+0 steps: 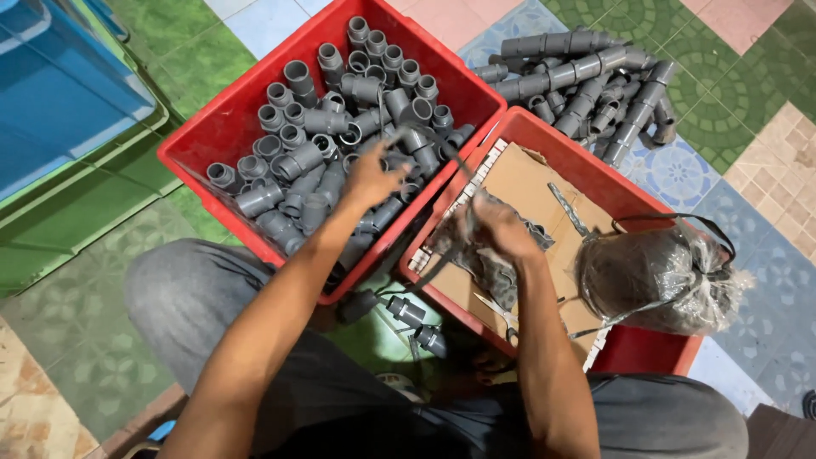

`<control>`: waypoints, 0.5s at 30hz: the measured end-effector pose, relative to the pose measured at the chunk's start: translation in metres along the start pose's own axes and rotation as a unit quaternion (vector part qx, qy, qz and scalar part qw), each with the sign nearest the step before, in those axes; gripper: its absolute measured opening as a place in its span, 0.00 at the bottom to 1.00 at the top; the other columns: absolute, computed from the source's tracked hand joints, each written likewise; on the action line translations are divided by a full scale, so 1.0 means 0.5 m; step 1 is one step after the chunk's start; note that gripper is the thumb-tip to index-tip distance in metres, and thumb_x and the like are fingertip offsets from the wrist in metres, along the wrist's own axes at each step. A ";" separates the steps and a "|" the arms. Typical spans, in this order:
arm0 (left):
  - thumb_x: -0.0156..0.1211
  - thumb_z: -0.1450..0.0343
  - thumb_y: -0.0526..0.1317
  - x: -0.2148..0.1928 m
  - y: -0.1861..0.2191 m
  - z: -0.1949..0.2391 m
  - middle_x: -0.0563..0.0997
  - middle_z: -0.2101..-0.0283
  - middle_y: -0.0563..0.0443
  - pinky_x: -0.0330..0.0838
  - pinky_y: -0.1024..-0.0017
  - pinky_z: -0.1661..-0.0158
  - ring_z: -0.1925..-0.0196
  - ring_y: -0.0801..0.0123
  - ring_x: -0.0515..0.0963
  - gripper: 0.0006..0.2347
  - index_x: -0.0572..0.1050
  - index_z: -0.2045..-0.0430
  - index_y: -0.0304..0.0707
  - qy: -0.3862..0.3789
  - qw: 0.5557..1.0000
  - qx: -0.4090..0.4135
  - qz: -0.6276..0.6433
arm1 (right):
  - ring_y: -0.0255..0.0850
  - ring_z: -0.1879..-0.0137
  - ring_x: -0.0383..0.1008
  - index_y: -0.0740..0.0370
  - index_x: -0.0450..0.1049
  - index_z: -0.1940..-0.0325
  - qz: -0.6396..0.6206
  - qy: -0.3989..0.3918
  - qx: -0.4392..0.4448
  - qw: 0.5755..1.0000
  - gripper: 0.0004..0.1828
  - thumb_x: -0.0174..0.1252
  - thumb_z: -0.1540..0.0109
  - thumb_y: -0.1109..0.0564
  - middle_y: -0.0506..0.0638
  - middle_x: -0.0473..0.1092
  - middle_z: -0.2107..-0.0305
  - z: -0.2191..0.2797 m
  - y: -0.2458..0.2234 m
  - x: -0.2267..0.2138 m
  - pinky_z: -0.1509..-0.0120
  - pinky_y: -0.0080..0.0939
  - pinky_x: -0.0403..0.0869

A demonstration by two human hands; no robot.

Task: Manually assembling small metal components into grey PVC T-junction pipe fittings.

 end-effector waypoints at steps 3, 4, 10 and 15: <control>0.55 0.29 0.38 0.112 -0.013 0.016 0.82 0.60 0.34 0.78 0.73 0.83 0.85 0.59 0.81 0.13 0.74 0.56 0.27 -0.216 0.960 0.140 0.114 | 0.44 0.71 0.72 0.57 0.80 0.53 -0.064 0.081 -0.032 0.994 0.25 0.54 0.35 0.35 0.53 0.70 0.71 -0.048 -0.028 -0.057 0.69 0.44 0.75; 0.55 0.29 0.38 0.132 -0.018 0.016 0.82 0.60 0.34 0.78 0.73 0.83 0.85 0.59 0.81 0.13 0.74 0.56 0.27 -0.216 0.960 0.141 0.113 | 0.44 0.71 0.72 0.57 0.80 0.53 -0.065 0.081 -0.033 0.994 0.25 0.54 0.35 0.35 0.53 0.70 0.71 -0.061 -0.036 -0.063 0.69 0.44 0.75; 0.48 0.27 0.36 0.219 0.009 0.075 0.84 0.70 0.38 0.80 0.72 0.74 0.76 0.60 0.85 0.11 0.78 0.69 0.26 -0.390 0.906 0.159 0.052 | 0.38 0.72 0.74 0.62 0.75 0.47 -0.248 0.228 -0.106 0.935 0.28 0.46 0.33 0.37 0.53 0.71 0.66 -0.061 -0.072 -0.110 0.69 0.32 0.80; 0.55 0.27 0.34 0.149 0.043 0.008 0.83 0.69 0.31 0.82 0.64 0.72 0.71 0.50 0.84 0.07 0.78 0.69 0.28 -0.167 0.916 0.181 0.316 | 0.48 0.69 0.75 0.62 0.76 0.45 0.035 -0.019 -0.053 0.998 0.22 0.64 0.38 0.46 0.61 0.73 0.68 -0.012 -0.052 0.014 0.68 0.47 0.74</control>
Point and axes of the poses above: each hand's wrist, its own z-axis away from the middle knuckle, its own x-axis out of the palm, y = z × x, the point moved 7 cm from there along -z, towards the middle knuckle
